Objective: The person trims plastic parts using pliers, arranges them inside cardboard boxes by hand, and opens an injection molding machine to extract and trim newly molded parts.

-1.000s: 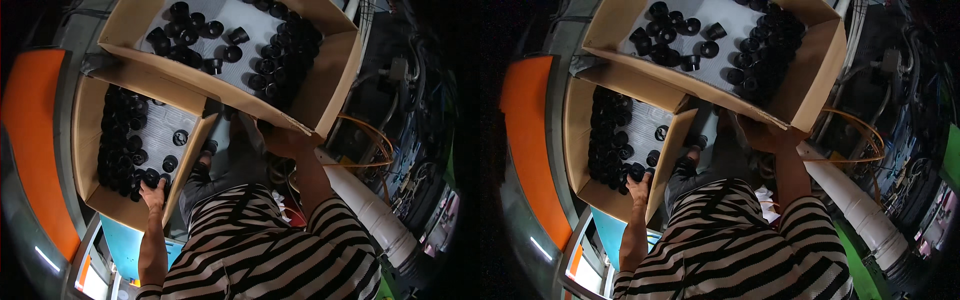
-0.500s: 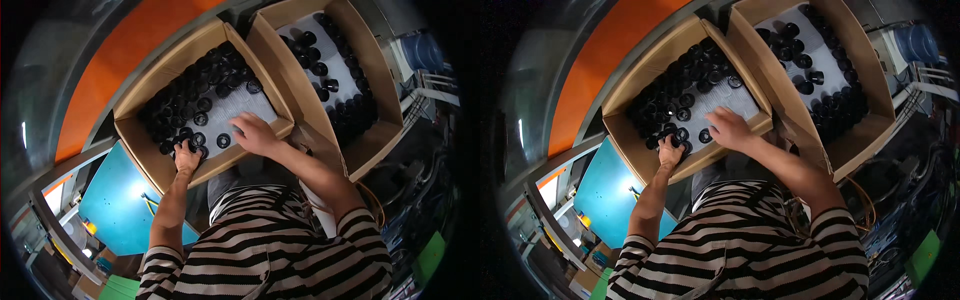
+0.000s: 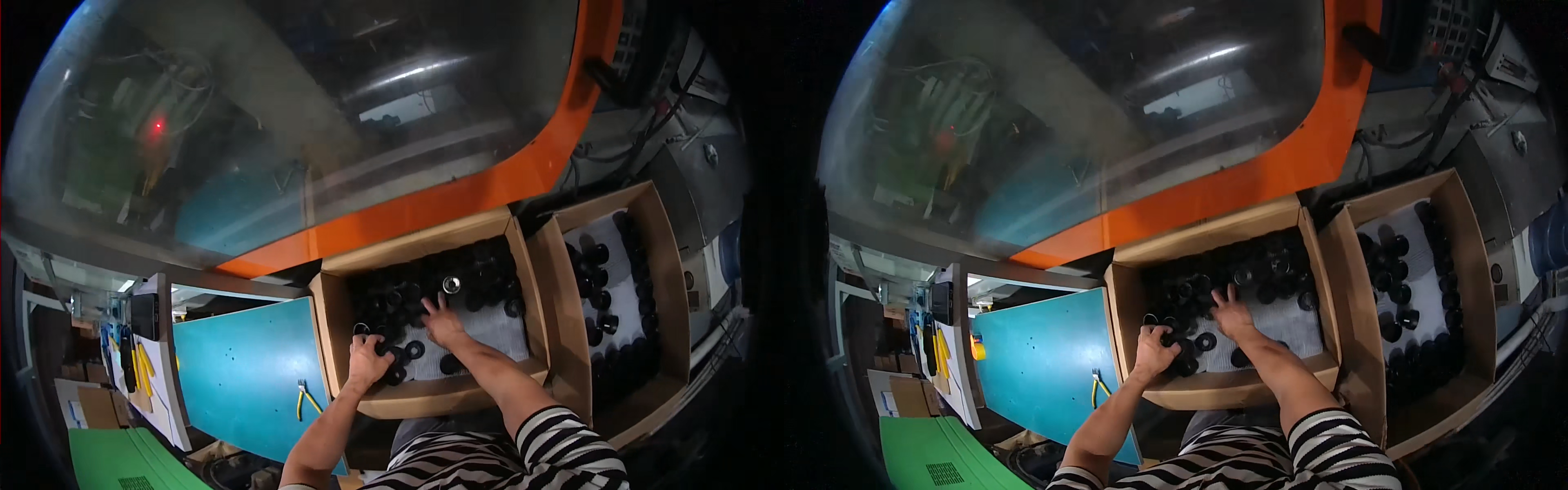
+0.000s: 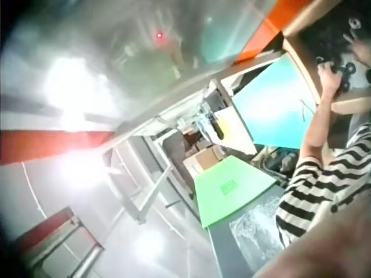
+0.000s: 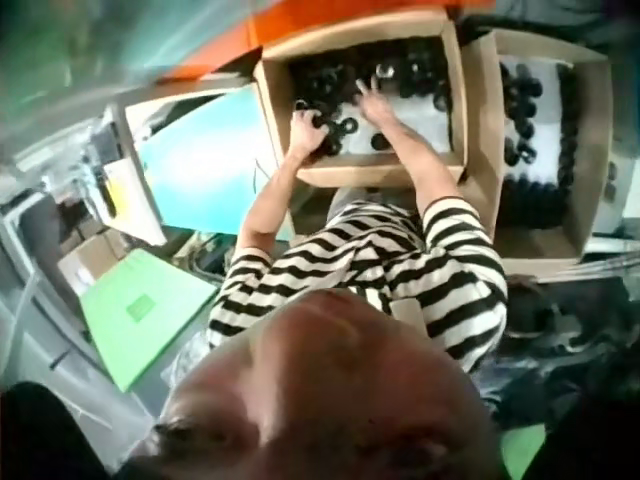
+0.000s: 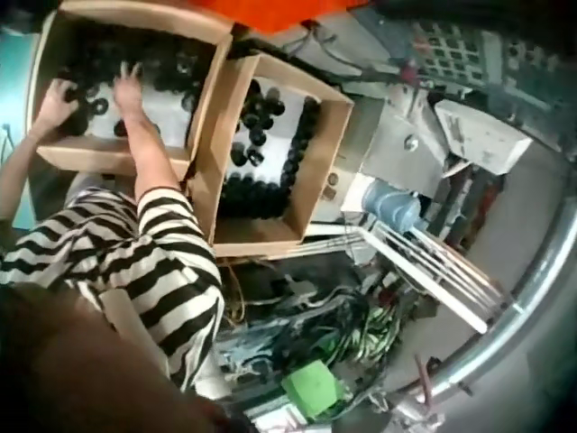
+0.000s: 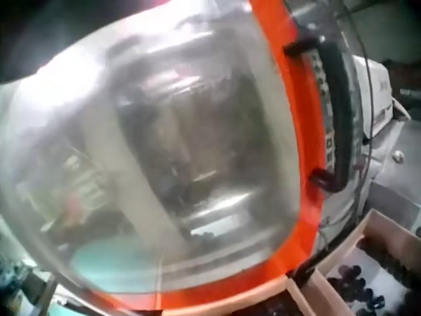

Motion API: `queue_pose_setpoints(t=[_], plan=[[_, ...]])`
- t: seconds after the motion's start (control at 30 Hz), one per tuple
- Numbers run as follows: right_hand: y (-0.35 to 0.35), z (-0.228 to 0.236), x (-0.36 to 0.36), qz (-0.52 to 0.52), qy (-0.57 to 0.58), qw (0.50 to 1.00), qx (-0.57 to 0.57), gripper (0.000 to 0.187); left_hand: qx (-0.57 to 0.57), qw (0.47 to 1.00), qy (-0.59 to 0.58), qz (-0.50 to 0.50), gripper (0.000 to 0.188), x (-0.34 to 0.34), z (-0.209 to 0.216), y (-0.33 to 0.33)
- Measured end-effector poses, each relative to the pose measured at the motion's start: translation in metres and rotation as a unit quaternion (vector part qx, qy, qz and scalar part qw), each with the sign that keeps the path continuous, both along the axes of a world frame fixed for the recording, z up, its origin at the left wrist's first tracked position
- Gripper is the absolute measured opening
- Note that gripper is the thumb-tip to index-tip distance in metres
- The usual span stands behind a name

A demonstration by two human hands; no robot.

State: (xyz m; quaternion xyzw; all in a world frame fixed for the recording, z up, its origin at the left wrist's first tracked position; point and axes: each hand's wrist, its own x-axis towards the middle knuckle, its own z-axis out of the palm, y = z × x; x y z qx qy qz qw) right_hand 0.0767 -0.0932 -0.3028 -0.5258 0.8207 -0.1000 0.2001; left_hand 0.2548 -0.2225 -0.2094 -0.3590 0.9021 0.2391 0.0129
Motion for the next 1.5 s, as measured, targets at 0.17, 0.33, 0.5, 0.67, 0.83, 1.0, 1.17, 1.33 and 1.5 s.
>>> queue_pose_setpoints(t=[0.17, 0.33, 0.5, 0.67, 0.83, 1.0, 1.17, 1.33, 1.5], plan=[[0.008, -0.046, -0.008, -0.007, -0.082, 0.997, -0.011, 0.040, 0.027, 0.991, 0.115, -0.064, 0.042, -0.093, 0.062, 0.021], [-0.007, -0.037, 0.017, -0.186, -0.295, 0.931, -0.110, 0.038, 0.050, 0.968, 0.193, -0.152, 0.040, -0.195, 0.145, 0.073], [-0.010, -0.156, 0.003, -0.330, -0.159, 0.867, -0.337, 0.034, 0.114, 0.860, 0.265, -0.420, 0.040, -0.338, 0.163, 0.238], [-0.050, -0.094, 0.009, -0.134, -0.154, 0.979, 0.018, 0.041, -0.002, 0.858, 0.201, -0.473, 0.038, -0.386, 0.088, 0.263], [-0.007, -0.117, 0.006, -0.289, -0.121, 0.925, -0.214, 0.043, -0.079, 0.854, 0.175, -0.483, 0.034, -0.382, 0.064, 0.261], [0.026, -0.069, -0.017, -0.172, -0.158, 0.965, -0.123, 0.039, -0.002, 0.929, 0.185, -0.321, 0.033, -0.299, 0.072, 0.151], [0.044, -0.004, -0.035, 0.016, 0.023, 0.999, -0.040, 0.030, -0.050, 0.992, 0.007, -0.113, 0.049, -0.162, -0.014, -0.002], [0.075, 0.018, -0.034, -0.079, -0.136, 0.973, -0.168, 0.016, -0.089, 0.991, -0.071, -0.075, 0.070, -0.126, -0.058, -0.022], [0.104, 0.044, -0.025, -0.116, -0.146, 0.967, -0.171, 0.022, -0.079, 0.990, -0.048, -0.108, 0.080, -0.140, -0.081, -0.027]])
